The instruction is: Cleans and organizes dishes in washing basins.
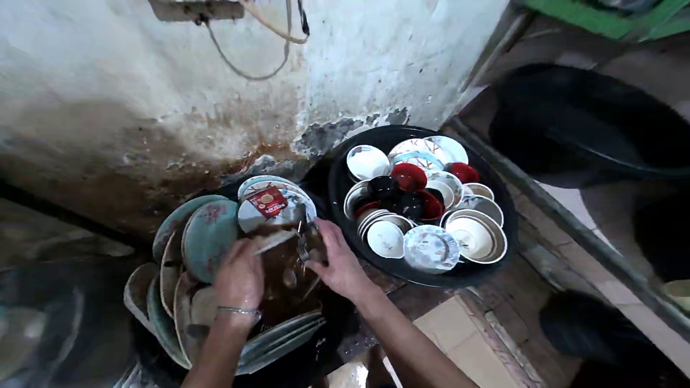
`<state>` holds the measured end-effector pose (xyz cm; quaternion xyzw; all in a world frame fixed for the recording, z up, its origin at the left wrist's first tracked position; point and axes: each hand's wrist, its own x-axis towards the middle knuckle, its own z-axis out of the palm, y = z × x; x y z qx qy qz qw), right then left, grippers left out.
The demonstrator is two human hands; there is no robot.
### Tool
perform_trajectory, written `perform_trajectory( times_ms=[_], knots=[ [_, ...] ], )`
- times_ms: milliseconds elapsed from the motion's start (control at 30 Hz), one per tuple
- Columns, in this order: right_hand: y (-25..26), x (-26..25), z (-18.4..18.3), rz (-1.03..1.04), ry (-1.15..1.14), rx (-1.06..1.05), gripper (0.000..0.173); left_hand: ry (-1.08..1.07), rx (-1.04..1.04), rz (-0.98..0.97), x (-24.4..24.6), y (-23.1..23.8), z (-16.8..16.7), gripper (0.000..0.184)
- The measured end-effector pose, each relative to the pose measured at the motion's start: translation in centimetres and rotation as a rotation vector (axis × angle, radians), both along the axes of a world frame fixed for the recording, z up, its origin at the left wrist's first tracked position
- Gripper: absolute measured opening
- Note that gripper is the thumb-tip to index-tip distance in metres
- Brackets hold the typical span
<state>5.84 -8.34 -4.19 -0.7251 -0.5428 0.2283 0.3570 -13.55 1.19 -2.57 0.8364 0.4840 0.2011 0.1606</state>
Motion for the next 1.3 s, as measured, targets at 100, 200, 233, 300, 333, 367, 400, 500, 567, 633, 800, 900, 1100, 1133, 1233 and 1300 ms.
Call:
perform_trajectory(
  times_ms=[100,200,233,300,333,367,400,500,567,633,800,900,1100,1133,1233,1300],
  knots=[
    [-0.6,2.1,-0.5,0.093,-0.080,0.180,0.051,-0.274,0.031,-0.299,4.1,-1.9,-2.4,0.030],
    [-4.2,5.9,0.6,-0.046,-0.162,0.185,0.025,-0.172,-0.150,-0.265,5.3,-1.0,-2.3,0.040],
    [-5.5,7.3,1.2,-0.153,-0.161,0.141,0.025,-0.060,-0.234,-0.184,4.6,0.4,-2.5,0.046],
    [-7.5,10.8,1.4,-0.380,-0.199,0.036,0.030,0.108,-0.384,0.013,1.7,3.8,-4.2,0.054],
    [-8.1,12.7,1.1,-0.475,-0.209,-0.039,0.034,0.189,-0.450,0.114,0.0,5.5,-5.2,0.057],
    [-8.5,14.6,0.6,-0.538,-0.205,-0.121,0.038,0.278,-0.508,0.189,-1.6,7.0,-6.3,0.061],
    [-8.8,16.2,-0.1,-0.577,-0.180,-0.157,0.040,0.350,-0.545,0.231,-3.0,8.2,-7.2,0.062],
    [-9.3,18.9,-2.1,-0.666,0.030,-0.048,0.042,0.381,-0.582,0.247,-3.2,8.7,-7.5,0.062],
    [-8.4,17.9,-1.1,-0.686,0.242,0.072,0.042,0.178,-0.572,0.252,-1.8,7.3,-6.0,0.059],
    [-6.4,14.8,-0.1,-0.604,0.437,0.107,0.044,-0.114,-0.629,0.192,-0.2,5.7,-4.3,0.053],
    [2.3,3.8,-3.8,-0.152,0.683,-0.030,0.057,-0.608,-1.031,-0.038,1.7,4.4,-5.2,0.058],
    [7.0,-1.4,-7.1,-0.094,0.501,-0.203,0.073,-0.382,-0.911,0.145,0.3,6.9,-8.6,0.051],
    [9.3,-8.1,-11.7,0.307,-0.315,-0.264,0.056,0.229,-0.756,0.405,-2.4,8.2,-8.7,0.050],
    [9.3,-8.9,-12.0,0.469,-0.301,-0.290,0.050,0.258,-0.784,0.409,-2.5,8.0,-8.1,0.050],
    [9.3,-8.5,-11.5,0.621,-0.288,-0.454,0.055,0.316,-0.821,0.359,-2.6,7.5,-7.3,0.046],
    [9.7,-7.8,-11.6,0.505,-0.358,-0.477,0.056,0.293,-0.797,0.332,-2.6,7.2,-7.4,0.049]
  ],
)
